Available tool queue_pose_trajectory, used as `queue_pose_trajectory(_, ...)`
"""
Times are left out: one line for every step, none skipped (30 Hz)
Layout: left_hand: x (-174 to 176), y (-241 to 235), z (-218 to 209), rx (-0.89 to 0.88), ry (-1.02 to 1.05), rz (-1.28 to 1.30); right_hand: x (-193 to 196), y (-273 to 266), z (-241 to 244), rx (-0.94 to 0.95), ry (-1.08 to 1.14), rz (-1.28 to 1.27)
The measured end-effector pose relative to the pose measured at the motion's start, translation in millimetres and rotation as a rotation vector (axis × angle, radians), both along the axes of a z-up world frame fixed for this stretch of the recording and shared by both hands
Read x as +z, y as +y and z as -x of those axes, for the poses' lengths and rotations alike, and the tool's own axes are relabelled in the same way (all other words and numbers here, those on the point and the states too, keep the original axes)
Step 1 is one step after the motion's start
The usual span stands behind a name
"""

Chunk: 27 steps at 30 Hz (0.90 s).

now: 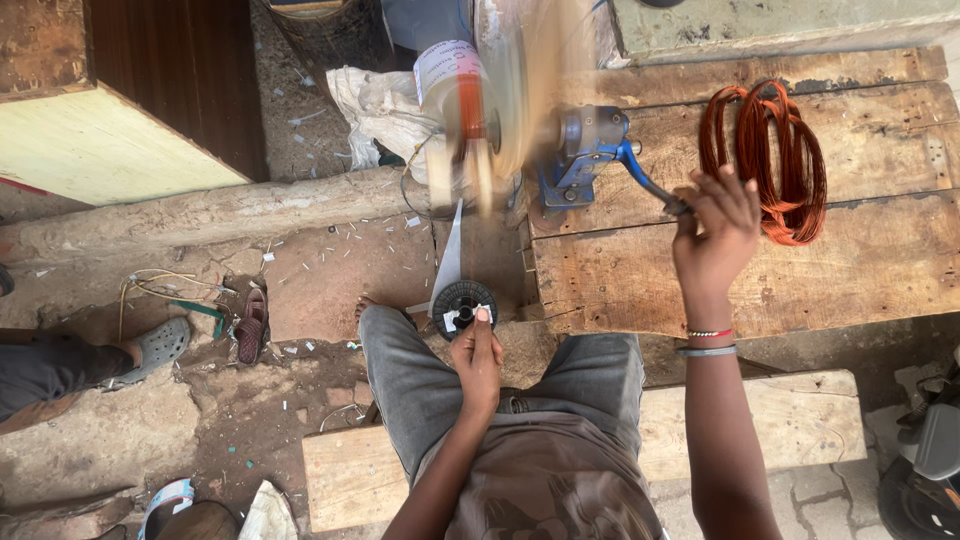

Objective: The person winds copper wire onto a spool using a manual winding machine by turning a crank handle, then ties off the finished coil and removes it from the spool.

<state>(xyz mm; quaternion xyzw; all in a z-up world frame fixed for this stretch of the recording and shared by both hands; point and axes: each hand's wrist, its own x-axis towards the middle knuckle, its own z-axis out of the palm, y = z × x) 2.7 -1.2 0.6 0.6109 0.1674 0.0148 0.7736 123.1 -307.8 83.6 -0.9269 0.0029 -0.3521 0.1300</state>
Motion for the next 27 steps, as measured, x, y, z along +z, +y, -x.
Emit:
queue_pose_trajectory(-0.7,0.0,-0.8,0.005,-0.002,0.014,5.3,-1.7,-6.4,0.03,-0.024,-0.047)
queue_pose_trajectory(-1.9,-0.3,-1.8,0.01,-0.005,0.028,10.9,-3.8,-14.8,0.059,-0.047,-0.094)
queue_pose_trajectory(-2.9,0.4,-0.2,0.015,-0.003,0.04,15.4,-4.3,-20.7,0.088,-0.067,-0.144)
queue_pose_trajectory(-4.0,1.1,2.0,0.016,0.008,0.039,19.6,-4.6,-25.5,0.09,-0.065,-0.167)
queue_pose_trajectory(-5.4,0.7,0.8,0.017,0.013,0.041,25.1,-6.4,-33.2,0.091,-0.069,-0.188)
queue_pose_trajectory(-7.1,0.3,-0.7,0.017,0.018,0.042,30.0,-8.1,-42.1,0.092,-0.072,-0.209)
queue_pose_trajectory(-9.0,0.5,-0.5,0.016,0.022,0.031,33.2,-9.3,-51.5,0.106,-0.087,-0.207)
queue_pose_trajectory(-11.1,0.7,-0.5,0.014,0.027,0.02,35.5,-11.1,-62.2,0.119,-0.101,-0.204)
queue_pose_trajectory(-12.8,0.7,-0.7,0.012,0.032,0.009,36.6,-12.7,-72.6,0.133,-0.116,-0.201)
queue_pose_trajectory(-14.0,0.8,-0.6,0.008,0.029,0.005,35.6,-13.4,-81.5,0.13,-0.116,-0.218)
queue_pose_trajectory(-14.8,0.8,-1.4,0.005,0.025,0.001,33.7,-13.6,-91.4,0.127,-0.118,-0.234)
queue_pose_trajectory(-15.5,0.9,-2.9,0.002,0.021,-0.002,31.2,-14.0,-102.1,0.125,-0.12,-0.25)
queue_pose_trajectory(-16.3,0.5,-3.9,0.005,0.04,0.003,28.3,-14.9,-114.5,0.119,-0.122,-0.24)
queue_pose_trajectory(-16.9,-0.1,-5.0,0.009,0.06,0.008,25.2,-15.7,-127.2,0.114,-0.124,-0.231)
queue_pose_trajectory(-17.1,0.0,-6.6,0.013,0.079,0.012,21.9,-15.8,-137.7,0.109,-0.127,-0.223)
queue_pose_trajectory(-16.9,-0.5,-7.9,0.011,0.075,0.0,18.6,-15.6,-145.7,0.11,-0.11,-0.215)
queue_pose_trajectory(-16.6,-1.3,-9.2,0.009,0.072,-0.012,15.4,-15.0,-153.1,0.11,-0.094,-0.207)
queue_pose_trajectory(-16.6,-2.1,-10.9,0.006,0.068,-0.024,12.3,-14.4,-159.9,0.11,-0.078,-0.199)
queue_pose_trajectory(-16.9,-2.3,-11.7,0.0,0.05,-0.022,8.3,-13.8,-165.0,0.119,-0.057,-0.193)
queue_pose_trajectory(-17.7,-2.5,-12.6,-0.007,0.031,-0.019,3.6,-13.8,-169.7,0.129,-0.036,-0.187)
queue_pose_trajectory(-18.6,-2.2,-12.2,-0.013,0.014,-0.018,-2.6,-14.4,-174.6,0.139,-0.015,-0.182)
queue_pose_trajectory(-19.3,-2.2,-10.9,-0.012,0.028,-0.013,-10.2,-14.9,-181.8,0.129,0.004,-0.157)
queue_pose_trajectory(-20.1,-2.5,-11.1,-0.011,0.039,-0.007,-19.0,-15.0,-191.1,0.119,0.02,-0.13)
queue_pose_trajectory(-20.4,-2.1,-11.1,-0.01,0.051,-0.001,-29.8,-15.8,-196.3,0.11,0.036,-0.103)
queue_pose_trajectory(-20.5,-2.3,-11.9,-0.003,0.052,-0.004,-40.7,-18.7,-199.2,0.122,0.059,-0.097)
queue_pose_trajectory(-20.0,-2.2,-12.1,0.005,0.053,-0.006,-52.1,-22.0,-201.7,0.135,0.083,-0.09)
queue_pose_trajectory(-19.4,-1.4,-12.1,0.011,0.055,-0.01,-64.5,-24.2,-203.2,0.146,0.106,-0.085)
